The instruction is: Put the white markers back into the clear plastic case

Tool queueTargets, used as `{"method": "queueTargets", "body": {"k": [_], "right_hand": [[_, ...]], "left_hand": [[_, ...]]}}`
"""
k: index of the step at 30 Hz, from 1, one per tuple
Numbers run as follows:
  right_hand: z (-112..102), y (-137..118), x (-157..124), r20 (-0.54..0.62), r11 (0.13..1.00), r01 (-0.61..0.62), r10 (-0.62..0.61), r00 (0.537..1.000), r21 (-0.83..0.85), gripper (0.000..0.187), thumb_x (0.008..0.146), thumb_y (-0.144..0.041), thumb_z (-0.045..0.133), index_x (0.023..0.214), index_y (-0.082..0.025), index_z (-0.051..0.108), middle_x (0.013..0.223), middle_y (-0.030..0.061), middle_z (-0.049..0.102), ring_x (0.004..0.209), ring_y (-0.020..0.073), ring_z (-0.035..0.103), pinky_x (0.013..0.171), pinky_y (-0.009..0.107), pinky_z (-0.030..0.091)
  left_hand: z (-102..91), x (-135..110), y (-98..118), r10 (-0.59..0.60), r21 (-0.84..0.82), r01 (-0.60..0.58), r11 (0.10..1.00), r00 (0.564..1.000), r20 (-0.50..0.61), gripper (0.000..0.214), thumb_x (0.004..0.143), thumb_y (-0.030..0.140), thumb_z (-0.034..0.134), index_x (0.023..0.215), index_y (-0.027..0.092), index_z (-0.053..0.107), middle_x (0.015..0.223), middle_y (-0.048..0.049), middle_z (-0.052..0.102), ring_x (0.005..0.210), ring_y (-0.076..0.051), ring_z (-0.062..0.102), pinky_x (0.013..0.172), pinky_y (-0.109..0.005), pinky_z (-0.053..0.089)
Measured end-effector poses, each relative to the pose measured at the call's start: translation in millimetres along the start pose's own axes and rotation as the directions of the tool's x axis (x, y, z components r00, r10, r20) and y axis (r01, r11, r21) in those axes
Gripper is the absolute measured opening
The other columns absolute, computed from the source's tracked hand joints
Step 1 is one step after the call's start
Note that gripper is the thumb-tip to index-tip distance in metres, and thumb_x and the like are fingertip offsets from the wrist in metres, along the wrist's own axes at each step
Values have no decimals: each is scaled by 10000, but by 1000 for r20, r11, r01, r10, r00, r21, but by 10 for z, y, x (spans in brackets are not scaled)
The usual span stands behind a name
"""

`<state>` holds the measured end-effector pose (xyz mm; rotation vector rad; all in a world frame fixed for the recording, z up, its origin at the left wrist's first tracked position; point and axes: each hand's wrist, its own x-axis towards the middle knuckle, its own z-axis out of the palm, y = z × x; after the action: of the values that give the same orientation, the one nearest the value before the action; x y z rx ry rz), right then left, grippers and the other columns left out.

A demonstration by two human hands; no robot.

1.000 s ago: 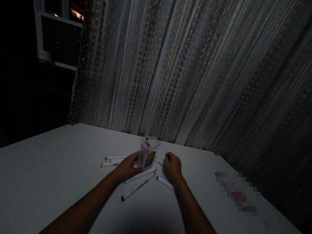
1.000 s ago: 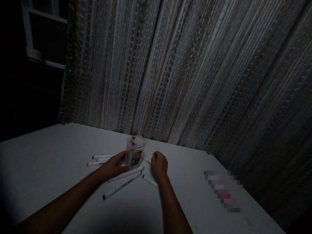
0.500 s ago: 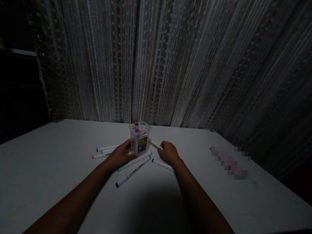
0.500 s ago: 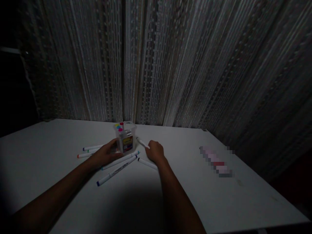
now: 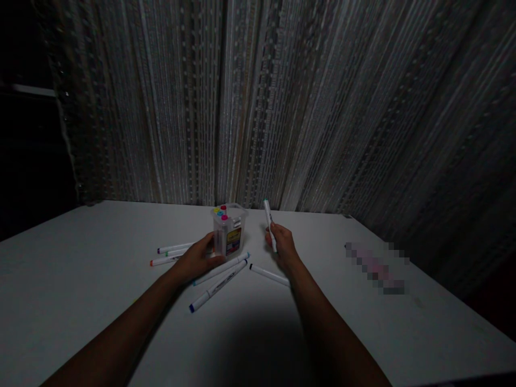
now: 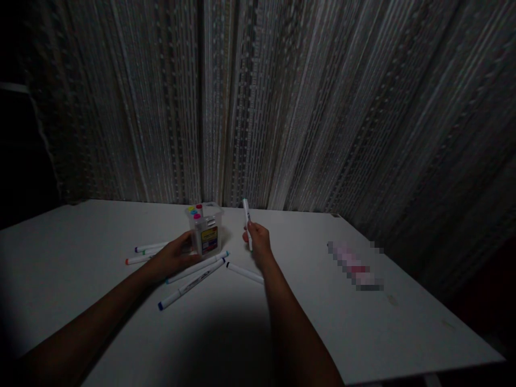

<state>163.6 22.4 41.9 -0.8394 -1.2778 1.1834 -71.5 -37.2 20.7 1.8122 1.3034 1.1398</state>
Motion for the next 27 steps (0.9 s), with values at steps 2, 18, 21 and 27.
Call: {"method": "queueTargets", "body": {"k": [2, 18, 21, 27], "right_hand": [[-1, -13, 1, 47, 992, -38, 33, 998, 116, 333, 664, -470, 613, 728, -156, 523, 491, -52, 507, 359, 36, 328, 335, 155, 226], [58, -67, -54, 207, 942, -179, 121, 971, 285, 353, 666, -399, 658, 795, -213, 387, 562, -36, 607, 350, 87, 484, 311, 167, 370], [58, -59, -51, 217, 935, -186, 123, 969, 301, 325, 661, -358, 665, 811, -198, 425, 568, -25, 609, 361, 77, 480, 324, 159, 377], [36, -26, -37, 220, 922, -211, 143, 965, 325, 295, 614, -258, 695, 828, -159, 518, 608, -3, 617, 391, 75, 482, 336, 162, 374]], "left_hand": [[-2, 6, -14, -4, 6, 4, 1000, 1000, 25, 723, 631, 356, 691, 1265, 160, 405, 1257, -116, 512, 1131, -277, 495, 998, -445, 348], [-1, 4, -28, 8, 1, -8, 1000, 999, 44, 730, 648, 362, 679, 1286, 169, 380, 1282, -110, 492, 1147, -276, 483, 1000, -441, 346], [-1, 15, -55, 13, 0, -13, 1000, 999, 50, 722, 656, 360, 675, 1284, 159, 380, 1282, -118, 489, 1147, -274, 482, 996, -435, 352], [-4, 8, -13, 1, 8, -2, 1000, 999, 38, 723, 648, 373, 678, 1275, 156, 391, 1281, -114, 492, 1147, -271, 484, 998, -430, 352]]}}
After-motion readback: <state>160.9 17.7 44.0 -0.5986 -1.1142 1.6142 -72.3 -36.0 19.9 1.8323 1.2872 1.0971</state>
